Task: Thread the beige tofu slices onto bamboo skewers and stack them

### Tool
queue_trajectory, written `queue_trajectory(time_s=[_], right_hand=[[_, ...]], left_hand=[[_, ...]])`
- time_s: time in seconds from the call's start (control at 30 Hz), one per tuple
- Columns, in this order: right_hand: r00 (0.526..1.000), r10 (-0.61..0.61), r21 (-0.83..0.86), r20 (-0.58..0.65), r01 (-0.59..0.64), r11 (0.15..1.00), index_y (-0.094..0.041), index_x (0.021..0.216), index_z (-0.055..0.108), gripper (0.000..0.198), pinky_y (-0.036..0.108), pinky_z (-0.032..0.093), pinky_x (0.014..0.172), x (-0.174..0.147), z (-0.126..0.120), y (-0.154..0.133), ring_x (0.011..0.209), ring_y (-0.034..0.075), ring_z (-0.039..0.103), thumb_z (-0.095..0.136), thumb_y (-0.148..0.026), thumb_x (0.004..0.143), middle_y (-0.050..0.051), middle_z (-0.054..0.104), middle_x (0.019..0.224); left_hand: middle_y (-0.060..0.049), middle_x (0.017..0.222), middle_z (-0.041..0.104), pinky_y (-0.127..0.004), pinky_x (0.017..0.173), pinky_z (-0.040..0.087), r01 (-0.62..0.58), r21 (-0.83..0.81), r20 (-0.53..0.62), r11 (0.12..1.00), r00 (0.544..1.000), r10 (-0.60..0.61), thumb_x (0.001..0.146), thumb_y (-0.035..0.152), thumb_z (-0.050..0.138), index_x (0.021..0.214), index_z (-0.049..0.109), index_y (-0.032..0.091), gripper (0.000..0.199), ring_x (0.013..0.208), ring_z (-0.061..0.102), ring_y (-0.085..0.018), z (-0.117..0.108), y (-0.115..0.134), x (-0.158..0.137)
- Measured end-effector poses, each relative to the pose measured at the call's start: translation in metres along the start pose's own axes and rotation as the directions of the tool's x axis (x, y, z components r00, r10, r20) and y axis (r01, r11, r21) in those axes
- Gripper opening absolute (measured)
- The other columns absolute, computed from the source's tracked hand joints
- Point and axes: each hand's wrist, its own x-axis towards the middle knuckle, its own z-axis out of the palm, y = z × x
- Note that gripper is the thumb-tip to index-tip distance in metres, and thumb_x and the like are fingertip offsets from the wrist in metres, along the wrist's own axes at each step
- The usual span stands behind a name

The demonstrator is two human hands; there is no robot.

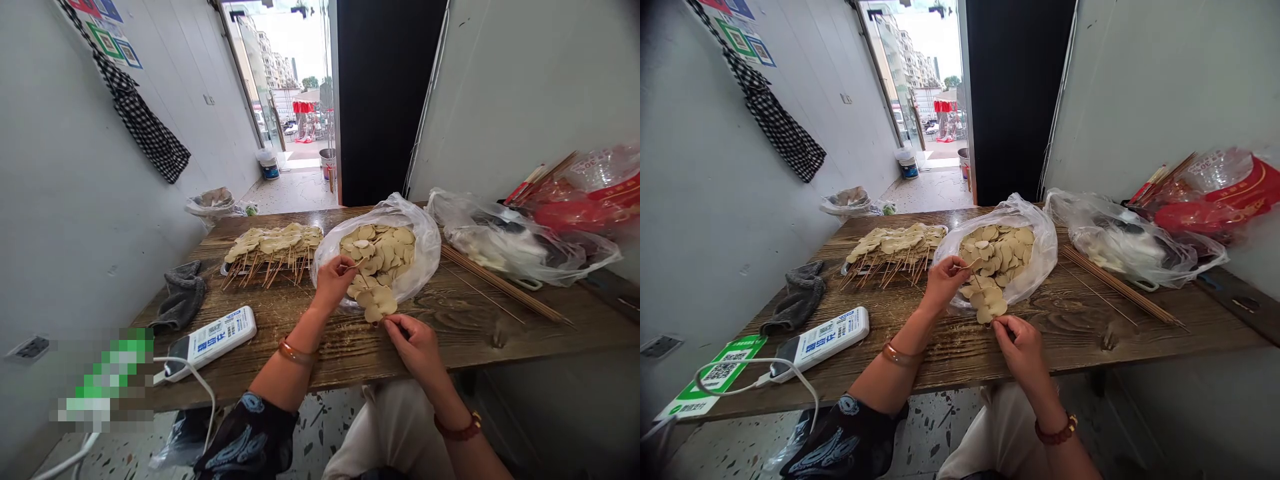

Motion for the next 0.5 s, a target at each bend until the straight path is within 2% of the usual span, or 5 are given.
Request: queue_trajectory(time_s=[0.13,0.3,0.5], right_hand=[[1.0,-0.007,-0.006,-0.02,0.007,1.0,-0.02,0.078,0.069,0.026,0.027,0.047,0.068,-0.0005,0.0008,0.0012,0.075,0.02,0.066,0.051,-0.034,0.09,0.004,0.072,0.081],[0.999,-0.034,0.011,-0.037,0.034,0.999,-0.02,0.08,0.069,0.022,0.027,0.048,0.069,-0.0023,-0.0002,0.0013,0.074,0.019,0.065,0.052,-0.032,0.09,0.004,0.071,0.08],[0.997,-0.059,0.026,-0.046,0.06,0.998,-0.02,0.081,0.069,0.023,0.028,0.049,0.071,-0.0032,-0.0007,0.0007,0.077,0.02,0.066,0.052,-0.031,0.09,0.005,0.071,0.08]], left_hand=[[0.002,0.064,0.06,-0.02,0.057,0.044,0.069,-0.132,0.057,0.989,0.996,-0.062,0.062,0.023,0.073,0.072,0.058,0.015,0.02,0.057,0.056,-0.008,0.0018,0.0015,-0.0012],[0.001,0.066,0.061,-0.023,0.06,0.049,0.177,-0.319,0.086,0.931,0.984,-0.158,0.061,0.025,0.076,0.073,0.054,0.014,0.027,0.059,0.061,-0.011,0.0002,0.0038,-0.0024],[0.001,0.07,0.063,-0.023,0.058,0.05,0.253,-0.433,0.128,0.865,0.967,-0.219,0.054,0.026,0.083,0.082,0.055,0.015,0.041,0.061,0.064,-0.012,-0.0033,0.0049,-0.002]])
